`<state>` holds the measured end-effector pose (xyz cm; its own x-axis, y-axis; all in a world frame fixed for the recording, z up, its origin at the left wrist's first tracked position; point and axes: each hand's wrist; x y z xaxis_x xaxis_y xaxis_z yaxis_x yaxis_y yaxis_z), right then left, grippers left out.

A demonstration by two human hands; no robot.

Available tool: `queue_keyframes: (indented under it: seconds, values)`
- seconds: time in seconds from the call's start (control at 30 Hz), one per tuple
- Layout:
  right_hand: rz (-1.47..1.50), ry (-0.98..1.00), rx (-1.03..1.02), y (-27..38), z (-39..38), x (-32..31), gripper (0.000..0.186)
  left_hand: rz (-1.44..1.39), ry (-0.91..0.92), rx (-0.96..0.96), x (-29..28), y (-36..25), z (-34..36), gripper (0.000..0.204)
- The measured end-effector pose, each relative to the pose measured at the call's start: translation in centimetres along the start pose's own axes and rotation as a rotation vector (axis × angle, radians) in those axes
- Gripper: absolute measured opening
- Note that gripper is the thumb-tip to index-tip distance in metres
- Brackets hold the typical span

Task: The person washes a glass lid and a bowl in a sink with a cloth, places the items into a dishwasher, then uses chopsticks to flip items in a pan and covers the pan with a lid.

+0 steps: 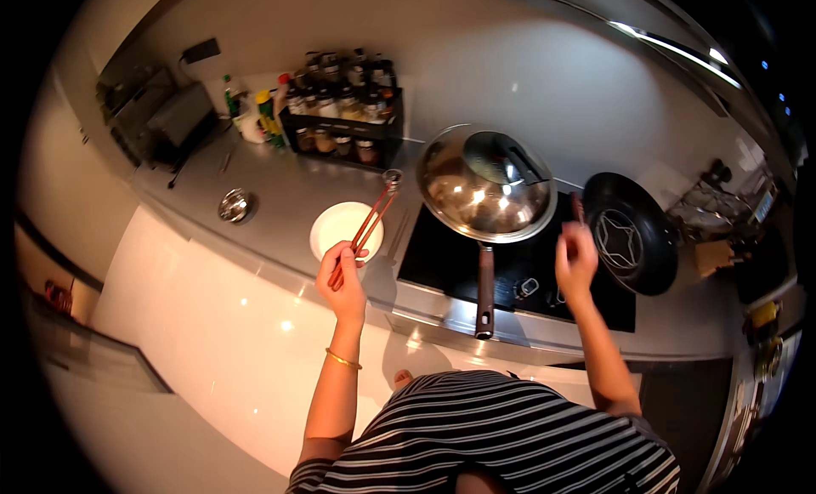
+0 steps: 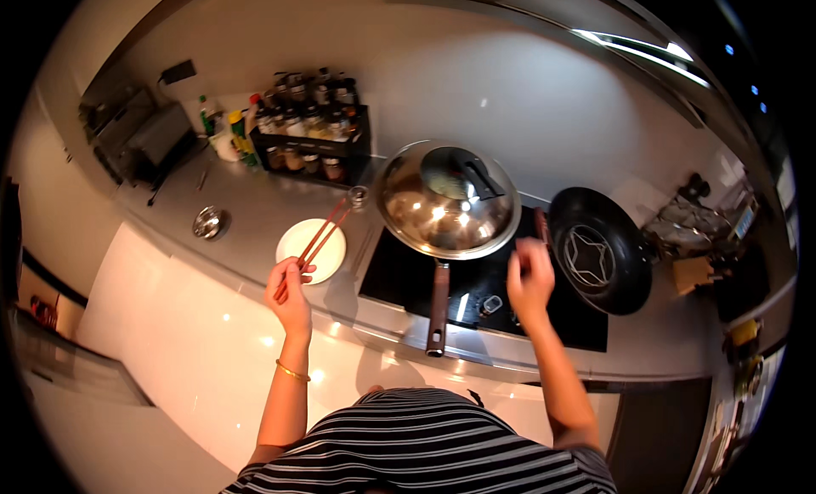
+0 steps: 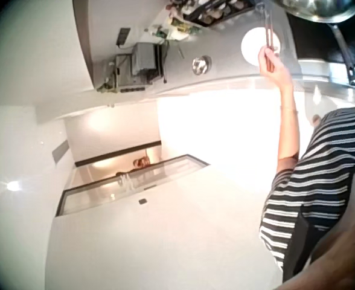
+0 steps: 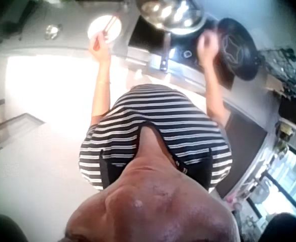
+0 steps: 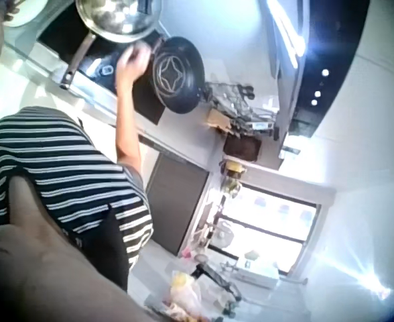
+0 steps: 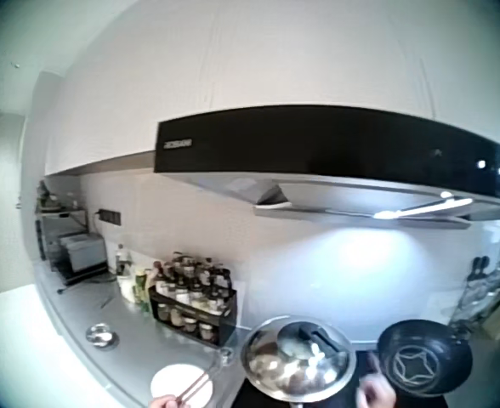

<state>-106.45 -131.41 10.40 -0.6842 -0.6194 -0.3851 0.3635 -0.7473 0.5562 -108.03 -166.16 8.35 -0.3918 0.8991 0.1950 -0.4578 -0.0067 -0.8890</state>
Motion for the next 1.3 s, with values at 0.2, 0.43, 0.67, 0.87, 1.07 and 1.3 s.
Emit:
queue_keyframes:
  seconds: [0.2, 0.43, 0.67, 0.87, 1.07, 1.3]
  values:
    - [-0.236, 0.491, 0.523, -6.0, -27.5, -4.8, 0.007, 0.858, 0.398, 0.337, -5.0, 11.0, 0.8, 0.016]
    - [-0.434, 0.748, 1.047, -14.7, -45.5, -12.0, 0.026, 1.108, 0.632, 0.461, -5.8, 19.8, 2.2, 0.017]
    - [-0.509, 1.184, 1.094, -14.3, -44.7, -12.2, 0.026, 1.143, 0.630, 0.324, -5.5, 17.0, 1.3, 0.034]
    - [-0.198, 1.666, 0.396, -15.2, -38.4, -7.0, 0.027, 1.037, 0.617, 0.270, -10.9, 12.2, -5.2, 0.052]
    - [-0.719, 1.686, -0.099, -19.8, -42.5, 6.7, 0.017, 1.000, 0.832, -0.544, -28.2, 19.3, -18.1, 0.036]
    - [-0.184, 1.631, 0.219, 0.1, -35.7, 19.9, 0.030, 0.515, 0.343, -1.763, -45.5, 20.5, -25.6, 0.068]
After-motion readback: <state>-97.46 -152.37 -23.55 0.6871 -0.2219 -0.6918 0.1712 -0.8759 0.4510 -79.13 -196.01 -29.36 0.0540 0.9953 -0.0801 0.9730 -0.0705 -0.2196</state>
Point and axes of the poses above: each hand's wrist, its own z-axis towards the middle knuckle, its own x-axis out of the palm, y = z × x, and after that the axes turned 1 degree about z, right-handed
